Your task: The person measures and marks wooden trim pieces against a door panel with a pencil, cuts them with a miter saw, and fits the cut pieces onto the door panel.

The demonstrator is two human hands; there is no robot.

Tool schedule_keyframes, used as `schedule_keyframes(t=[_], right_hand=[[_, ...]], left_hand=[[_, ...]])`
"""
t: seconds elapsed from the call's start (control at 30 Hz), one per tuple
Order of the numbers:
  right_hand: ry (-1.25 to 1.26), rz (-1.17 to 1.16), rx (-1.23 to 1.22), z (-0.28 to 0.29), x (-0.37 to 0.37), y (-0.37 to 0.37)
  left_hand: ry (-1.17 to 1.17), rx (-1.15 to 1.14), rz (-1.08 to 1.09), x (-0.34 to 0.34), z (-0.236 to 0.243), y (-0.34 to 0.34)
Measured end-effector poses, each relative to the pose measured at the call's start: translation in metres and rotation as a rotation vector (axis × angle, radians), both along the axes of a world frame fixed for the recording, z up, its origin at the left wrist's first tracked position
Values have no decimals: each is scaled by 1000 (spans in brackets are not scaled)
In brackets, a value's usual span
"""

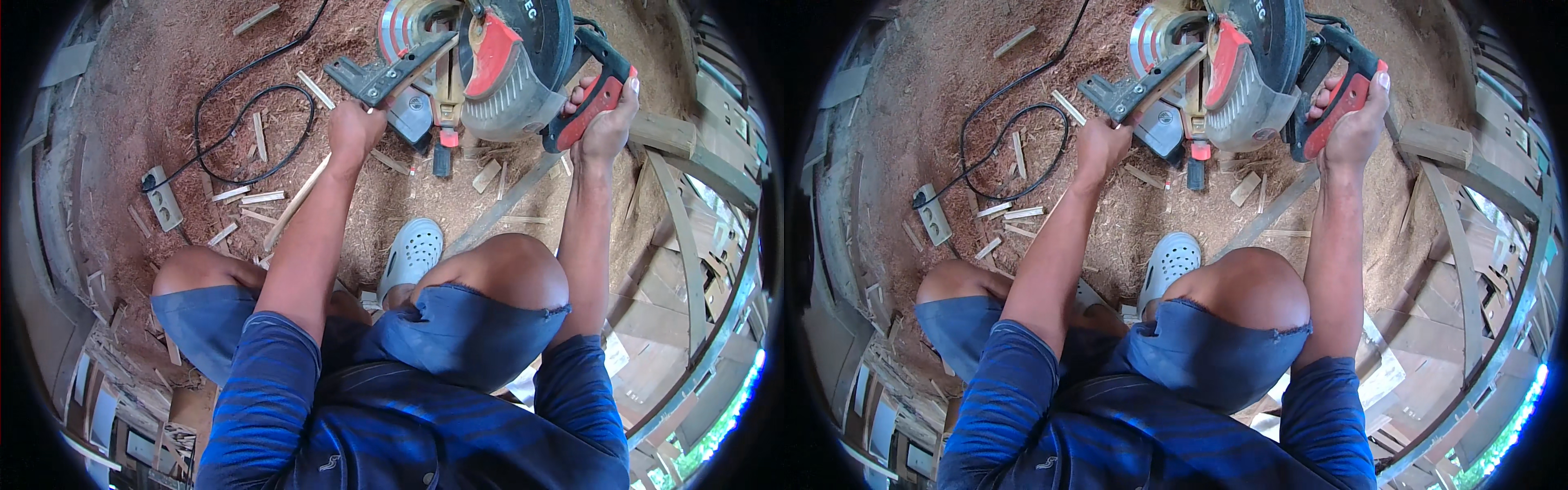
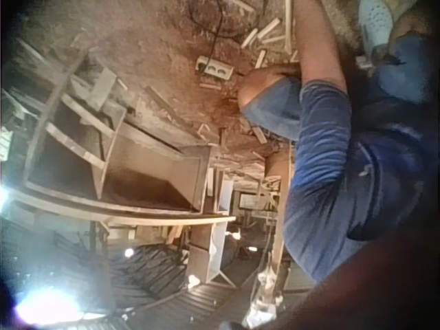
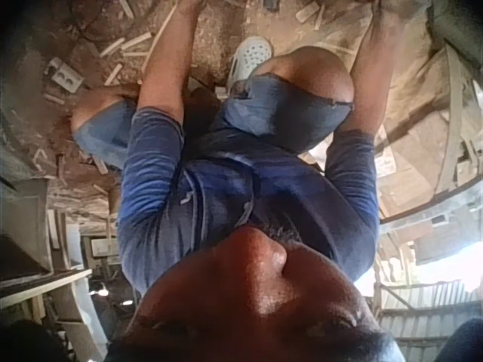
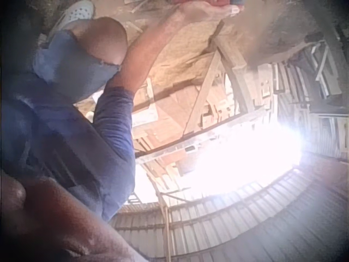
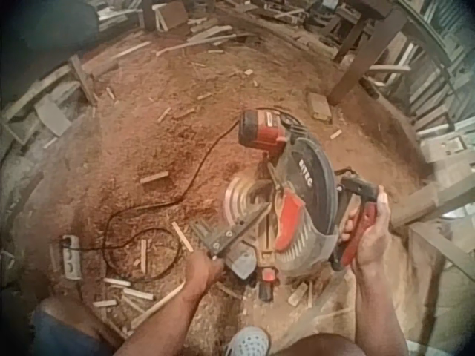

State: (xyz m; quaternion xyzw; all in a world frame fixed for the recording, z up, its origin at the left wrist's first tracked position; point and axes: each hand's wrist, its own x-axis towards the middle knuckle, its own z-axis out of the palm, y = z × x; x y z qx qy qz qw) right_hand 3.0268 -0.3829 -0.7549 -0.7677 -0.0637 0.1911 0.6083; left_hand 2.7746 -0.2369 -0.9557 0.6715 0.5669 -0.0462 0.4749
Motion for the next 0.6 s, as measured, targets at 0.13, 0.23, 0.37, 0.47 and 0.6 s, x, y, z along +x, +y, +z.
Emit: schedule_keyframes(t=[0.13,0.23,0.37,0.47,0.6], right_hand=[[-8,4,-1,-7,-2,-6],[-28,13,24,-14,-6,-11],[-42,-1,77,-23,-15,-9],[-53,-7,85,-25,-12,-15],[-66,-3,99,-32,-13,-19]], left_hand=[[18,-4,-24,1,2,0],[13,5,-24,2,3,-1],[4,46,-7,-3,-2,1],[0,21,-6,3,4,-2],[-19,35,5,3,5,-3]])
